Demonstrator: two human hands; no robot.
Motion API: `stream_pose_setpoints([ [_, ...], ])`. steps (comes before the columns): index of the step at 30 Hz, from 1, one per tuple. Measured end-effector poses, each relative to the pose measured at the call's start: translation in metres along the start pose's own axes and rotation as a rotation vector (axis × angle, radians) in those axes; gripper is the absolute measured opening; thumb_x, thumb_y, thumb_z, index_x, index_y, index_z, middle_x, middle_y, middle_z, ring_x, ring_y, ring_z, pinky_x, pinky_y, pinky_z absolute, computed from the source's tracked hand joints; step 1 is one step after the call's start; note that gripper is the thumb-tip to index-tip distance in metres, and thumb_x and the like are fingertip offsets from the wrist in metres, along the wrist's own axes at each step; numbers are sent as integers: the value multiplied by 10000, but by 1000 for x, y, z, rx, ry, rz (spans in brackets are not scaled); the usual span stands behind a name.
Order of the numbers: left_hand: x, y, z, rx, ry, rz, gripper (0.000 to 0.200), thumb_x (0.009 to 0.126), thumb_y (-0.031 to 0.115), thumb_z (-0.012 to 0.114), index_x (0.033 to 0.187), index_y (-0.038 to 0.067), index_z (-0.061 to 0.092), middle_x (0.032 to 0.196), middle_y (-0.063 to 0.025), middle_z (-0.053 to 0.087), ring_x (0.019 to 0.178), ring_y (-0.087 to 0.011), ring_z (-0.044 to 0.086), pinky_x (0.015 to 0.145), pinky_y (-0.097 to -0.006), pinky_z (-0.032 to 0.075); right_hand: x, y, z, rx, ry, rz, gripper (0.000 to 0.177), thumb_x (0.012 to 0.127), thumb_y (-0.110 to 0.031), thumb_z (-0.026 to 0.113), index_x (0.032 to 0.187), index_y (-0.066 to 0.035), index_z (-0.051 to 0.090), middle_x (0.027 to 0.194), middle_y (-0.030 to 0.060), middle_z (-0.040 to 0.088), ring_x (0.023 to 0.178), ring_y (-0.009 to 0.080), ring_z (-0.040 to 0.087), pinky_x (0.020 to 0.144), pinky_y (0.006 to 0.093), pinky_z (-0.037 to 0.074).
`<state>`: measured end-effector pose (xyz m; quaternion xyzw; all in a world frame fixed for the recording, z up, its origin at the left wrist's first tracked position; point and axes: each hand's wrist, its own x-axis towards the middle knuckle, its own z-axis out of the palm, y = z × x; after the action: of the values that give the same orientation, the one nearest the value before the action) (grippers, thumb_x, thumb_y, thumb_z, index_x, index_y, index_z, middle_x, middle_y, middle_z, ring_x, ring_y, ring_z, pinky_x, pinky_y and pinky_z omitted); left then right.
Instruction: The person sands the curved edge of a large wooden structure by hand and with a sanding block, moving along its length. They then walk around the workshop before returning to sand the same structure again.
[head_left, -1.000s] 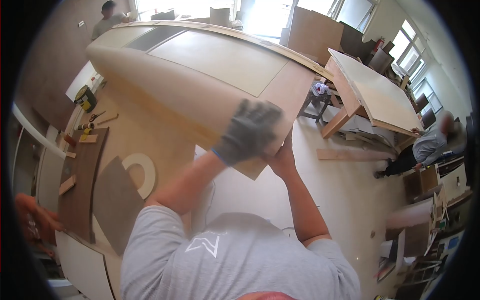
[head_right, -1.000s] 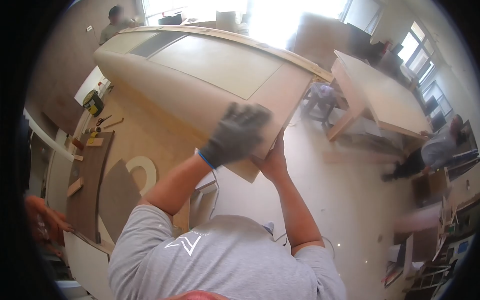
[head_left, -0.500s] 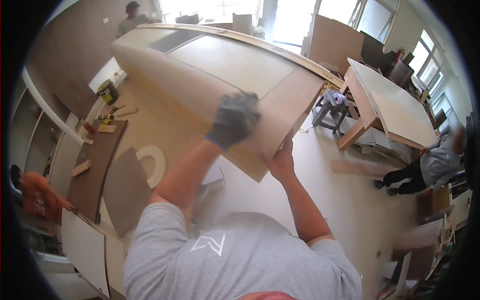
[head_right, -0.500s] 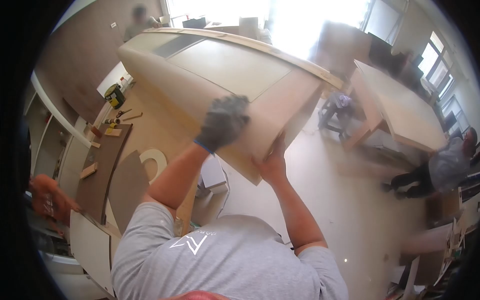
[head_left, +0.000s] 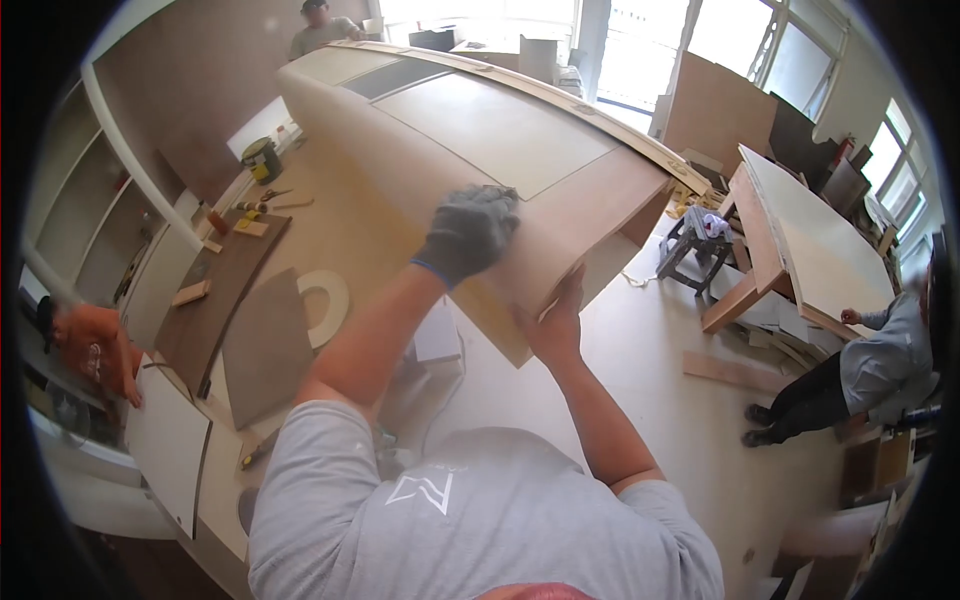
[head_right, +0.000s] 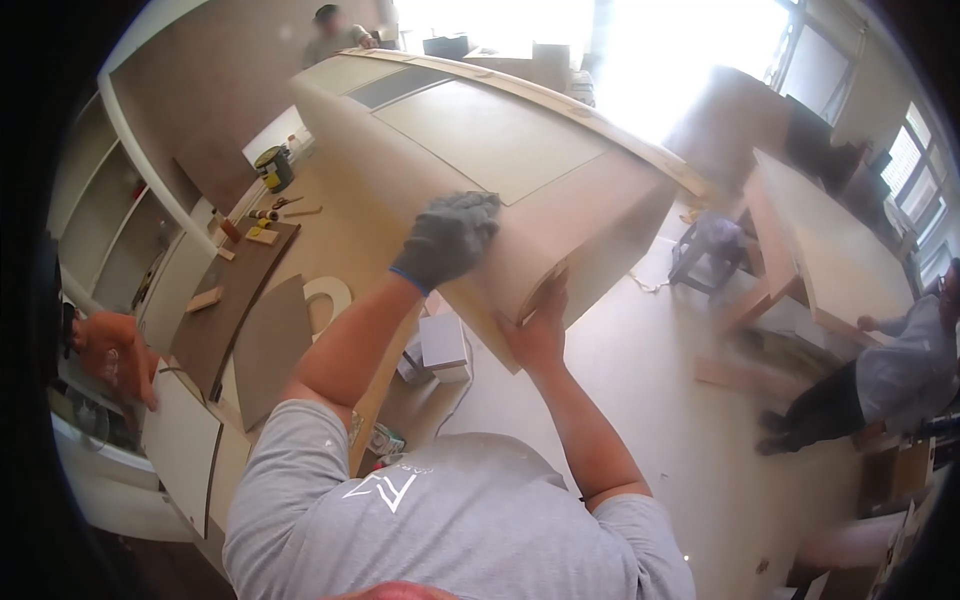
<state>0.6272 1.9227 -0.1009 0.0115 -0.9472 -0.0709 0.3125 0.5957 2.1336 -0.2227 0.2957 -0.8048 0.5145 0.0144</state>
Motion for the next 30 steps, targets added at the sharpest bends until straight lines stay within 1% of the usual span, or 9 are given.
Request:
stream_pose_setpoints([
  [2, -10, 44, 1, 164, -83, 84, 459, 925, 241, 702, 1298, -27, 689, 1381, -208, 710, 1278, -351, 679, 1058, -488, 538, 7, -3, 0, 33, 4, -1, 1330, 841, -363, 915, 1694, 85, -2, 1698, 344, 249, 1568, 484, 340, 1254, 489, 391],
  [4, -32, 76, 7, 15, 97, 237, 490, 973, 281, 662, 1343, -39, 675, 1410, -223, 688, 1335, -365, 652, 1120, -482, 509, 6, 3, 5, 50, 31, -26, 1342, 837, -328, 921, 1689, 91, -28, 1672, 342, 285, 1551, 481, 357, 1252, 485, 388],
  [7, -33, 66, 4, 124, 62, 246, 517, 1009, 303, 633, 1374, -63, 653, 1433, -237, 672, 1394, -384, 611, 1174, -490, 471, 3, 3, -2, 21, -24, 5, 1278, 870, -364, 887, 1694, 81, 17, 1702, 351, 235, 1582, 494, 307, 1255, 505, 382],
  [10, -27, 44, 4, 41, 110, -52, 519, 1027, 297, 622, 1404, -60, 638, 1476, -233, 650, 1416, -390, 592, 1182, -509, 459, -3, 9, 0, -30, -46, -18, 1271, 879, -345, 885, 1693, 81, 7, 1696, 353, 240, 1579, 493, 307, 1267, 502, 363],
  [14, -41, 99, 2, -2, 71, 115, 579, 1036, 362, 630, 1480, -8, 612, 1519, -227, 626, 1442, -380, 572, 1231, -513, 394, 6, 5, -3, 69, -56, -88, 1288, 870, -327, 896, 1696, 76, -7, 1700, 348, 225, 1580, 487, 298, 1283, 494, 339],
  [20, -20, 6, 27, 77, 163, -136, 609, 1020, 386, 649, 1488, 0, 601, 1517, -229, 622, 1429, -364, 584, 1193, -525, 418, 0, 4, -3, 36, -47, 37, 1269, 840, -313, 923, 1691, 70, 63, 1699, 324, 259, 1570, 466, 334, 1265, 491, 363],
  [24, -39, 78, 10, -78, 163, 238, 578, 948, 344, 692, 1421, 15, 647, 1468, -181, 655, 1368, -346, 600, 1183, -546, 403, 4, 13, -1, 123, -58, -40, 1322, 840, -248, 921, 1696, 66, -36, 1721, 296, 225, 1570, 419, 359, 1256, 455, 385],
  [27, -22, 16, 14, 14, 147, 258, 567, 961, 360, 688, 1418, 26, 656, 1505, -147, 640, 1398, -324, 580, 1197, -543, 385, 2, 4, -5, 110, -88, 36, 1338, 852, -195, 908, 1700, 51, -97, 1726, 269, 230, 1556, 381, 396, 1239, 438, 419],
  [30, -7, -61, 10, -65, 181, -42, 609, 966, 375, 698, 1470, 40, 626, 1524, -156, 619, 1410, -356, 568, 1217, -561, 360, -1, -1, -3, 190, -36, 48, 1267, 849, -187, 918, 1708, 26, 12, 1707, 245, 278, 1558, 363, 392, 1250, 442, 397],
])
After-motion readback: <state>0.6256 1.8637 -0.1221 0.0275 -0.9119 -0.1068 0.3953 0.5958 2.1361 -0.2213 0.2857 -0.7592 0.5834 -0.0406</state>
